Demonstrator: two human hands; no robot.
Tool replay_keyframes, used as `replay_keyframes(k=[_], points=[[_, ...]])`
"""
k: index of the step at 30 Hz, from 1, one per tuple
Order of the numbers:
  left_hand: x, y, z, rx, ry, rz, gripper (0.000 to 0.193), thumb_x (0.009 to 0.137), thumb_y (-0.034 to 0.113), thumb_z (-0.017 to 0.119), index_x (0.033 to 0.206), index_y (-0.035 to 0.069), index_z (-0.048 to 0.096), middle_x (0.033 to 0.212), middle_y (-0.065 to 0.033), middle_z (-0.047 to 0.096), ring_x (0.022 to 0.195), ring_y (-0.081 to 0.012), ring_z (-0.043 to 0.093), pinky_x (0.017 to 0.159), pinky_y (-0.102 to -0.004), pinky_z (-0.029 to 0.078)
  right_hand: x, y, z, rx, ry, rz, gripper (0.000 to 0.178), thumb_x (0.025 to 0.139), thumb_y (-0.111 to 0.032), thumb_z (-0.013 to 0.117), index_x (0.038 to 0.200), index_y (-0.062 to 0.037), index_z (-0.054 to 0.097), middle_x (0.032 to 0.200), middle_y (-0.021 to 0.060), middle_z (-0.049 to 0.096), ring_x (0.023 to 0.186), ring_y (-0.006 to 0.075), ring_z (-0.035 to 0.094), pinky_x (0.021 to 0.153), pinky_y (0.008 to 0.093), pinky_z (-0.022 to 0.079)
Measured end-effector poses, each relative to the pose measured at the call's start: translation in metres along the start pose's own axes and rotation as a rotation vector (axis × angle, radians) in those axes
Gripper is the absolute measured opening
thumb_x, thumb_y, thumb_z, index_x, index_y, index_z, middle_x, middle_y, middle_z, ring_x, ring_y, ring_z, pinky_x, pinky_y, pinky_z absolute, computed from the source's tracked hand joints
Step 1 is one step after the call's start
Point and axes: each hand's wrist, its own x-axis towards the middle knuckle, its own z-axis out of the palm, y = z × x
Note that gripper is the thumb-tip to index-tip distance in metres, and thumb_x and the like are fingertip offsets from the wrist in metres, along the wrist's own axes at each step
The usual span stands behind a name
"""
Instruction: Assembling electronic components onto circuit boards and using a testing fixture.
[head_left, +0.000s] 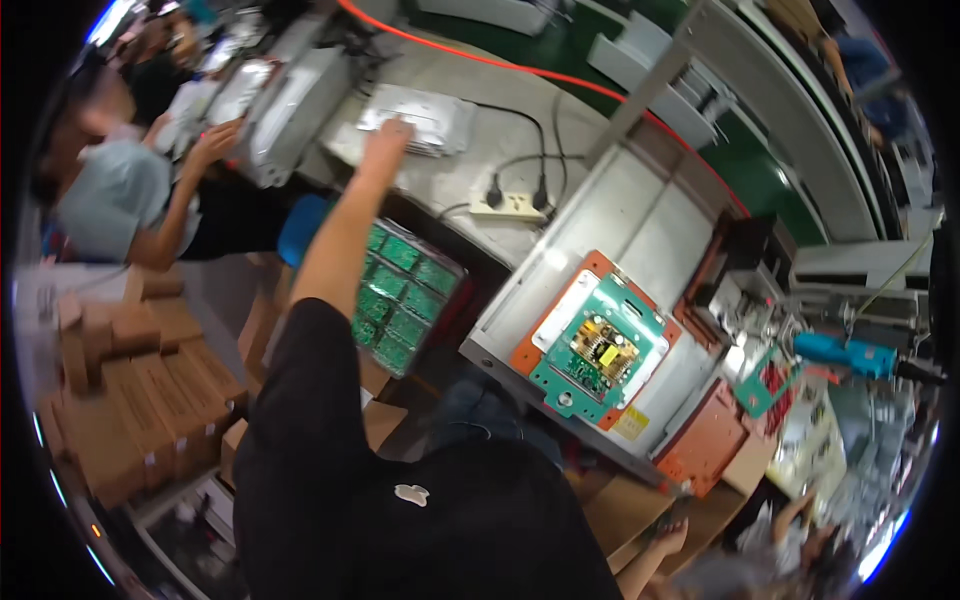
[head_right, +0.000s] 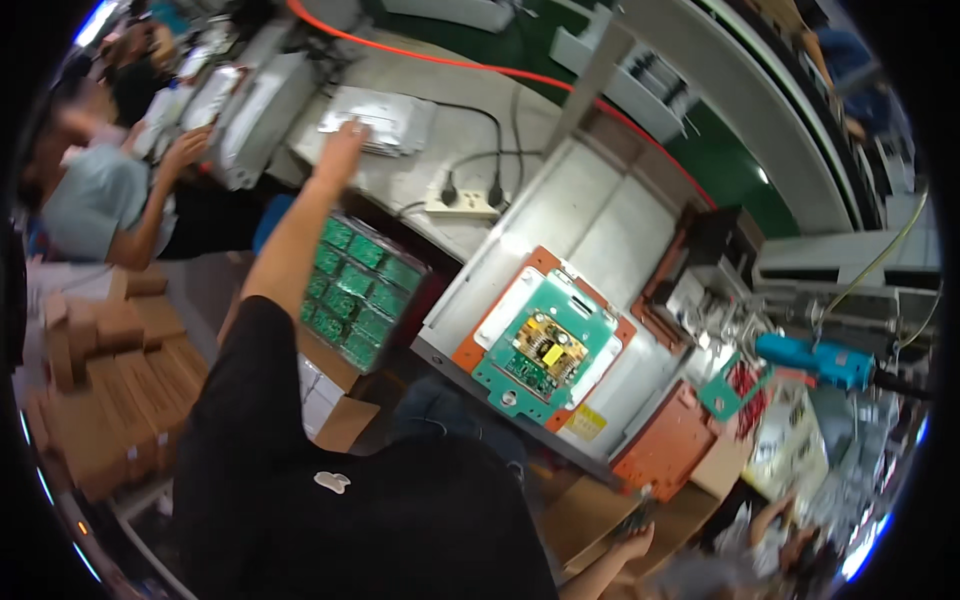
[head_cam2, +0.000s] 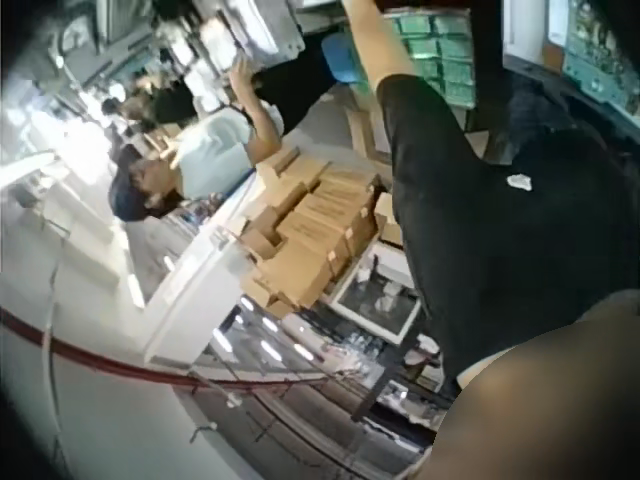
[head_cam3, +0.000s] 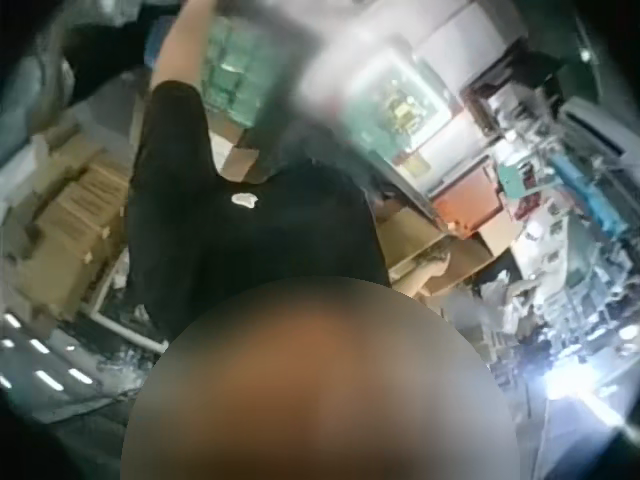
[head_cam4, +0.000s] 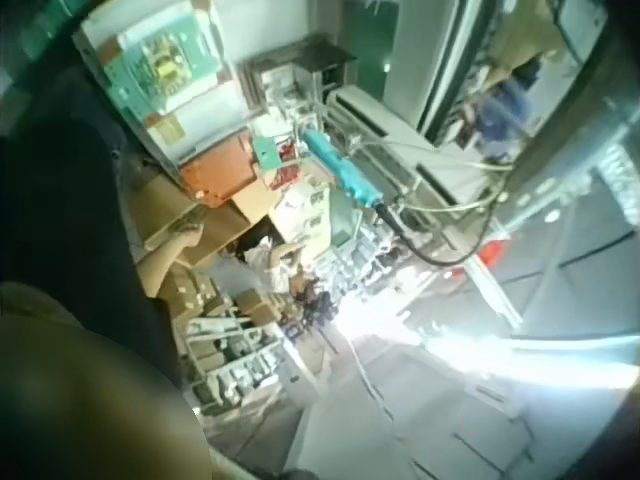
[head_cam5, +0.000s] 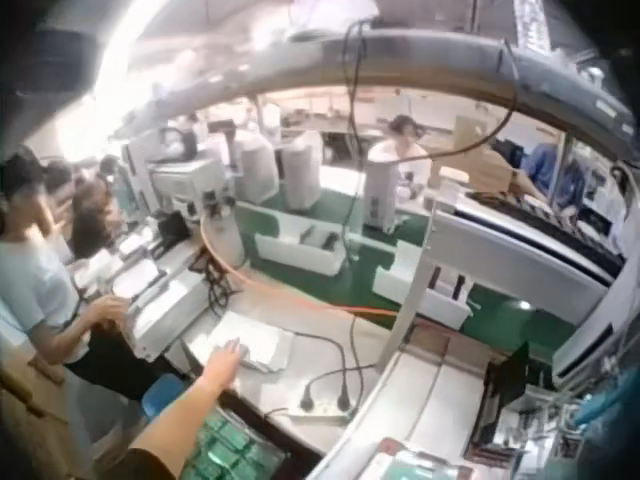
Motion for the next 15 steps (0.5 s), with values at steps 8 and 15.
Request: replay_keyframes(k=[8,15], points=[[0.041,-0.071,-0.041,-0.318,0.018,0.375,0.029,0.071,0.008,0.070,0.099,0.004,0.064,0.099,-0.0158,0.064,0.093,-0.0366,0.062,0.075,-0.0457,0.050,-0.165,-0.001,0.015,-0.192,0.141,-0.099,0.016,0.098,-0.020,0.058,0.103,-0.0062,0.066,0.072,-0.0062,0.055,0.061,0.0067,0.053,0.054,0.0217,0.042],[0.029,0.053,-0.230,-0.809,0.052,0.296,0.021,0.082,-0.004,0.069,0.101,0.002,0.065,0.090,-0.0054,0.062,0.079,-0.0118,0.058,0.067,-0.0232,0.045,-0.196,0.045,0.029,0.007,0.235,-0.161,0.018,0.096,-0.015,0.062,0.108,-0.0053,0.069,0.068,-0.0019,0.053,0.053,0.0078,0.047,0.044,0.0221,0.037]])
